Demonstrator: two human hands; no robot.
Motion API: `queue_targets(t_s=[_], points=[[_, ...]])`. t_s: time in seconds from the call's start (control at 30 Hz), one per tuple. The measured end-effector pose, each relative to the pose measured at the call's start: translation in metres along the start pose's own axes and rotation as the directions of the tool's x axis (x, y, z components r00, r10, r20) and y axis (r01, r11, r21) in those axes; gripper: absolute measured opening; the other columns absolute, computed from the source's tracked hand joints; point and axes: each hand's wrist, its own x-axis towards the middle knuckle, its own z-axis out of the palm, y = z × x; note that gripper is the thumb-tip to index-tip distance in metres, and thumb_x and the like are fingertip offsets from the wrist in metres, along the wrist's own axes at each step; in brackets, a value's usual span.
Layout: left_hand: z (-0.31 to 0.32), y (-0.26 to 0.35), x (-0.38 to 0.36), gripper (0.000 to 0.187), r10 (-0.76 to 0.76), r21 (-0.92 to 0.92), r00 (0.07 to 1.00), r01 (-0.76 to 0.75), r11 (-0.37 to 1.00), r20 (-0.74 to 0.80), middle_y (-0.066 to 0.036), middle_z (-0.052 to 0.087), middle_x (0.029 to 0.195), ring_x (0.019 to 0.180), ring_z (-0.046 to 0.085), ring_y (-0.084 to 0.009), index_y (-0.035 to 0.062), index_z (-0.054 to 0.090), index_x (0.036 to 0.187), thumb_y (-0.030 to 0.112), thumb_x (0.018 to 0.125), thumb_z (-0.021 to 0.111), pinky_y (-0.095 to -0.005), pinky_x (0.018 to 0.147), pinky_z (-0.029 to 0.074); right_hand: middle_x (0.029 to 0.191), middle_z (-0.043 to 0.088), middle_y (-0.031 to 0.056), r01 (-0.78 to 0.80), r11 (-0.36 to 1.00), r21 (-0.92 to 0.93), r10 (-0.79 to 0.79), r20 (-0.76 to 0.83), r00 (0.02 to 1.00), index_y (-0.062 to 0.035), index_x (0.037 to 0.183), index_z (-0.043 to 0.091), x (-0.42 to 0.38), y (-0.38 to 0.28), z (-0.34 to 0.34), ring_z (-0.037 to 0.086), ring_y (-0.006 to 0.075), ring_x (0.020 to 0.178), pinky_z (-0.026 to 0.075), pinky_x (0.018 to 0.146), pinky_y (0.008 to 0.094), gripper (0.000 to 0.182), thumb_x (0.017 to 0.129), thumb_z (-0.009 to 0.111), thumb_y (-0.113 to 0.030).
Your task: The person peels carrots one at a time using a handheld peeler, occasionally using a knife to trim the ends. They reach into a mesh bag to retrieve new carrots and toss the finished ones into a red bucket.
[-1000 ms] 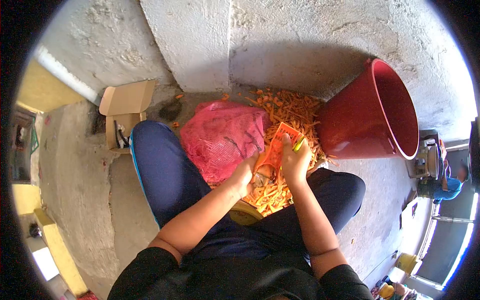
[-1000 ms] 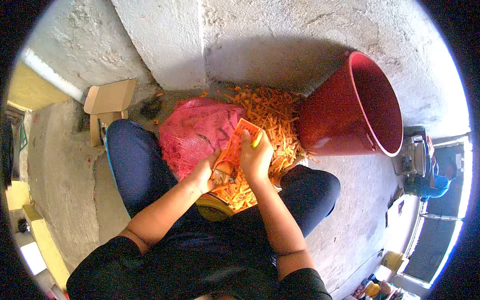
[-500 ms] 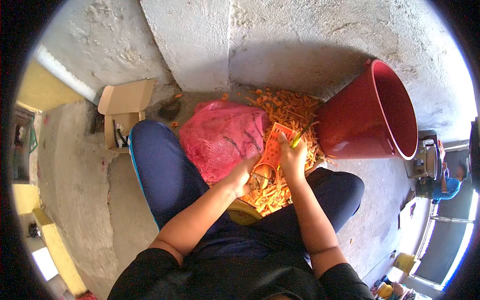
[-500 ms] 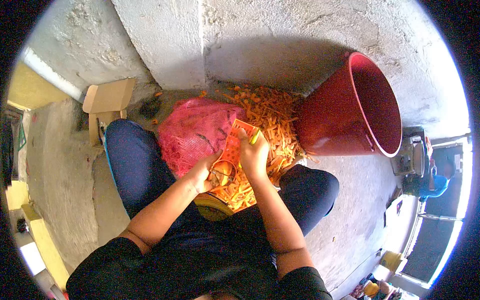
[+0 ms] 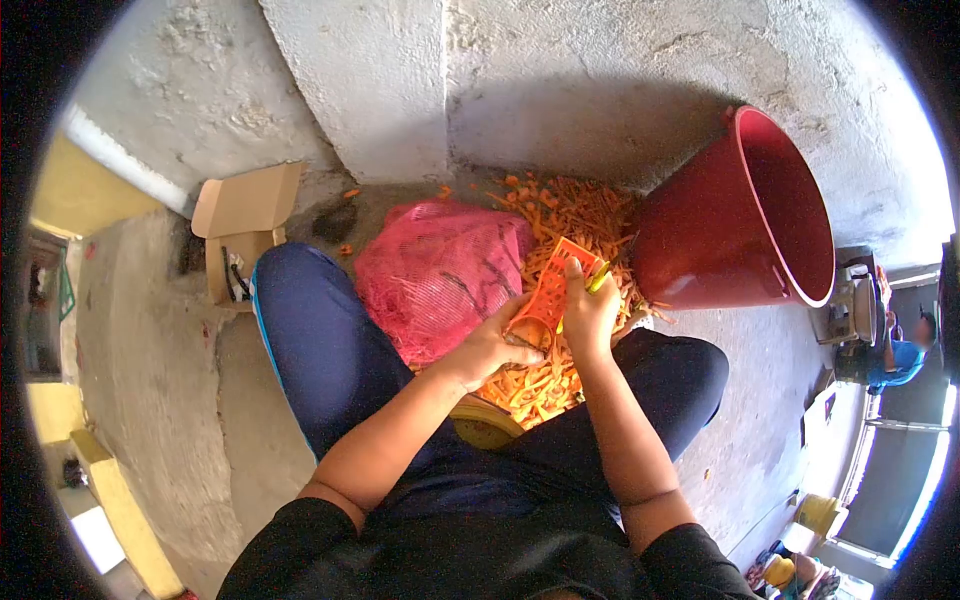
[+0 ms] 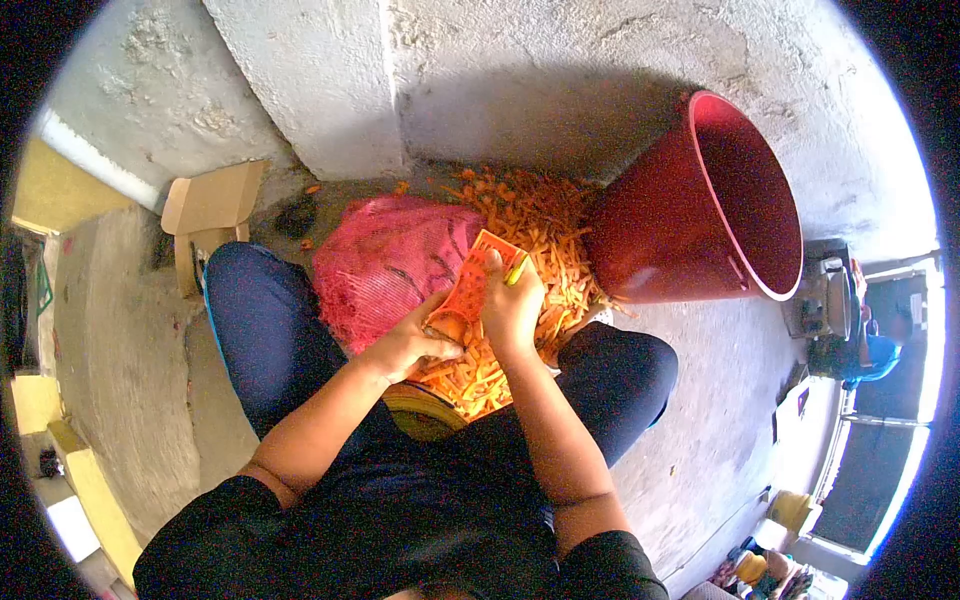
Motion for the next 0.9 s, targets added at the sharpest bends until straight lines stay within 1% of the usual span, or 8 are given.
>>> queue_targets(t_s=[0.03,0.23,0.43,0.53,0.63,0.73,0.83,0.9], points=[[0.001,0.004,-0.001,0.075,-0.028,-0.020,1.000,0.028,0.999,0.008,-0.012,0.045,0.116,0.104,0.047,-0.0222,0.0052,0.023,0.127,-0.009,0.063,0.059,-0.0339,0.086,0.040,0.066,0.057,0.0120,0.003,0.997,-0.082,-0.003,-0.011,1.000,0.0010,0.082,0.054,0.001,0.000,0.000,0.052,0.0185,0.059,0.042,0.059,0.0311,0.016,0.081,0.052,-0.015],[-0.001,0.006,0.002,0.076,-0.024,-0.057,0.998,0.028,0.998,0.059,-0.012,0.044,0.117,0.104,0.047,-0.0228,0.0064,0.023,0.127,-0.009,0.062,0.059,-0.0346,0.085,0.042,0.060,0.054,0.0137,-0.031,0.997,-0.065,0.029,-0.032,0.999,0.0010,0.074,0.052,0.007,0.003,0.004,0.051,0.0206,0.055,0.041,0.055,0.0334,0.019,0.079,0.054,-0.017],[0.002,0.013,-0.002,0.073,-0.073,-0.203,0.992,0.092,0.975,0.100,-0.012,0.046,0.114,0.102,0.048,-0.0223,0.0053,0.025,0.126,-0.012,0.063,0.056,-0.0351,0.086,0.041,0.056,0.053,0.0120,-0.158,0.967,-0.199,0.166,0.022,0.986,0.0014,0.075,0.054,0.011,-0.003,0.003,0.048,0.0198,0.050,0.039,0.051,0.0345,0.021,0.079,0.055,-0.019],[-0.001,0.011,-0.001,0.073,-0.088,-0.252,0.985,0.124,0.960,0.149,-0.012,0.047,0.112,0.100,0.050,-0.0218,0.0063,0.024,0.126,-0.014,0.063,0.054,-0.0347,0.085,0.041,0.054,0.052,0.0124,-0.063,0.996,-0.068,0.062,-0.018,0.998,0.0013,0.070,0.052,0.011,-0.001,0.006,0.048,0.0200,0.049,0.039,0.050,0.0341,0.023,0.078,0.055,-0.020],[-0.001,0.013,-0.003,0.071,-0.105,-0.216,0.979,0.142,0.966,0.173,-0.011,0.048,0.112,0.100,0.050,-0.0221,0.0053,0.029,0.124,-0.010,0.061,0.057,-0.0359,0.087,0.040,0.053,0.048,0.0031,-0.050,0.991,-0.122,0.051,0.004,0.999,-0.0002,0.072,0.054,0.012,0.002,0.004,0.041,0.0106,0.049,0.036,0.047,0.0285,0.021,0.080,0.054,-0.019],[-0.003,0.011,-0.002,0.071,-0.119,-0.197,0.978,0.152,0.969,0.168,-0.010,0.048,0.113,0.101,0.050,-0.0222,0.0046,0.031,0.123,-0.008,0.060,0.059,-0.0364,0.088,0.039,0.052,0.048,0.0028,-0.079,0.986,-0.147,0.080,0.002,0.997,-0.0001,0.071,0.054,0.013,0.008,0.003,0.040,0.0104,0.048,0.036,0.046,0.0290,0.021,0.080,0.054,-0.019],[0.001,0.015,-0.005,0.071,-0.122,-0.167,0.980,0.149,0.975,0.160,-0.010,0.048,0.114,0.101,0.050,-0.0223,0.0049,0.030,0.124,-0.008,0.060,0.059,-0.0361,0.088,0.039,0.054,0.051,0.0138,-0.104,0.980,-0.170,0.109,0.020,0.994,0.0014,0.069,0.053,0.014,0.008,0.001,0.048,0.0212,0.048,0.039,0.049,0.0341,0.025,0.080,0.054,-0.021],[0.003,0.017,-0.006,0.072,-0.098,-0.126,0.983,0.118,0.985,0.159,-0.010,0.048,0.114,0.101,0.050,-0.0223,0.0051,0.029,0.124,-0.007,0.060,0.059,-0.0359,0.088,0.039,0.054,0.051,0.0133,-0.092,0.978,-0.186,0.101,0.041,0.994,0.0016,0.070,0.053,0.015,0.008,-0.001,0.048,0.0205,0.048,0.039,0.050,0.0336,0.026,0.080,0.054,-0.022]])
